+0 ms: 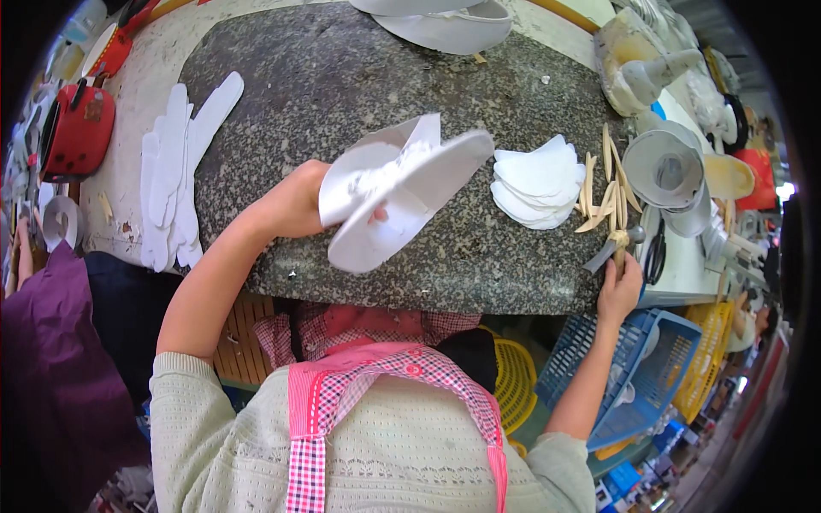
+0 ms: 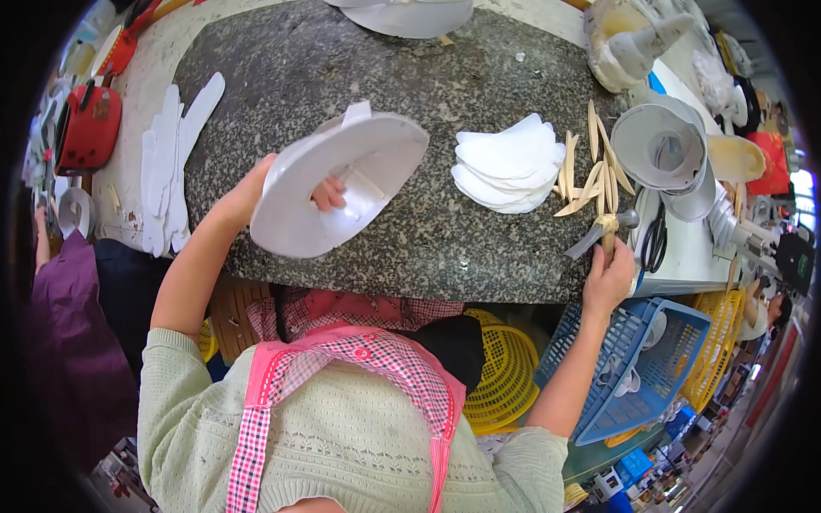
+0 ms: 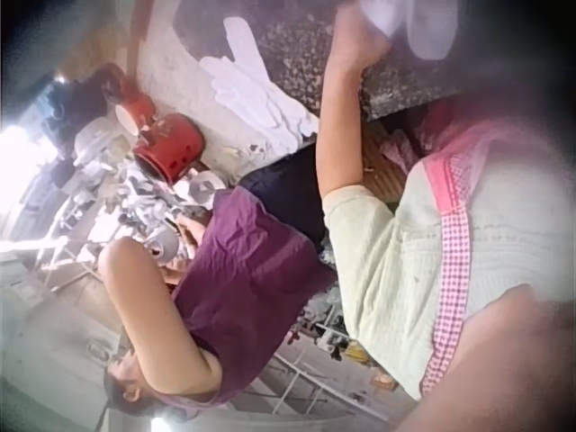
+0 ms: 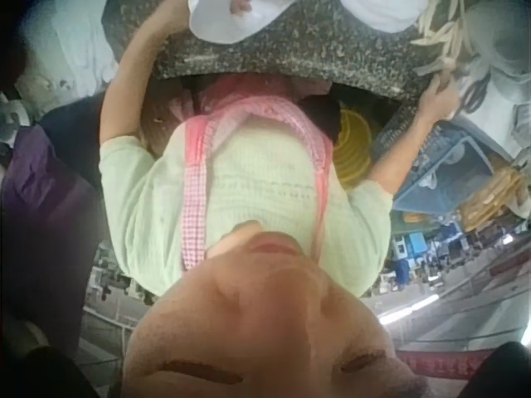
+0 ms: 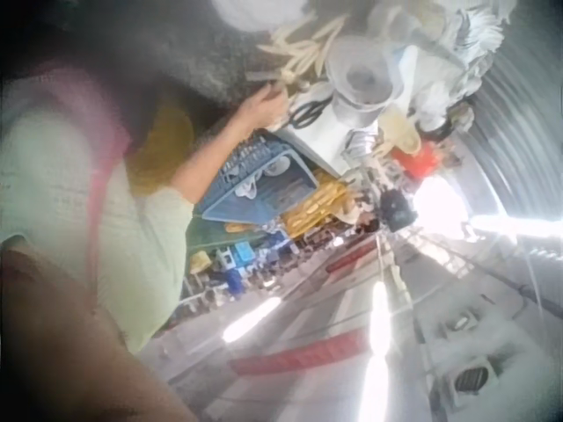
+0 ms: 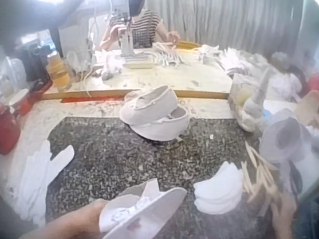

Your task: The person assembles shoe components by inserting padding into shoe uppers, pressing and shaping the layers by hand, and smoothing the inner edges with a wooden stick.

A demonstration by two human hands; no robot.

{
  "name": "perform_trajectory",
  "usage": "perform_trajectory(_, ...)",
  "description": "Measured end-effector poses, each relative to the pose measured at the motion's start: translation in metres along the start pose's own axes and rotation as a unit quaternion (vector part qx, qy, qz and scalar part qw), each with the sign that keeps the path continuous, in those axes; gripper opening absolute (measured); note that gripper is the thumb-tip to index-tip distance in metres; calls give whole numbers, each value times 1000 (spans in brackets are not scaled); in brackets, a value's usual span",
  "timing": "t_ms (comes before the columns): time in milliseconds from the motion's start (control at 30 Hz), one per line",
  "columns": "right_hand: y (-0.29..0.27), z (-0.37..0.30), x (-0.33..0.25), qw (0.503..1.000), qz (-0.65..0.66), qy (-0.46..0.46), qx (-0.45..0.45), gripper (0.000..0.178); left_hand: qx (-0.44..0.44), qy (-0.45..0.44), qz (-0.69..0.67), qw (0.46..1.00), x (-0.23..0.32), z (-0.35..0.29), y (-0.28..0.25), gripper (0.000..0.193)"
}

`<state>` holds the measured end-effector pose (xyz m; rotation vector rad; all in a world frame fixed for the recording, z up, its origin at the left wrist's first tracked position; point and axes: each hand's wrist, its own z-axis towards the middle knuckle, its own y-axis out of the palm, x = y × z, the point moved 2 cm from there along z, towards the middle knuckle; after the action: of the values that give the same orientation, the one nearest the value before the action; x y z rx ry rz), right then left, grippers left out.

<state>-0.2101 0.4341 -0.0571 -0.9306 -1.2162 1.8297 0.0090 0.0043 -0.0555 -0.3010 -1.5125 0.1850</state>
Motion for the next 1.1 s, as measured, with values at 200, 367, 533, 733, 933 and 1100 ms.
perform_trajectory(200, -53, 3, -53, 893, 402, 202, 23, 27, 5, -42, 9, 999, 5, -1, 0, 21)
perform_trajectory(367, -45, -16, -212, 917, 364, -93, -134, 23, 33, -76, 71, 994, 15, -4, 9, 28)
perform_trajectory(533, -29, -2, -250, 900, 326, -204, -205, 22, 56, -49, 77, 994, 13, 1, 16, 26)
perform_trajectory(733, -36, 7, -252, 922, 303, -168, -171, 20, 51, -53, 48, 996, 16, 4, 12, 24)
perform_trajectory(933, -56, 32, -254, 885, 327, -124, -306, 29, 1, -116, 102, 988, 8, 0, 4, 36)
perform_trajectory(1100, -22, 26, -243, 894, 119, -269, -338, 24, 20, -39, 114, 993, 22, 16, 7, 19)
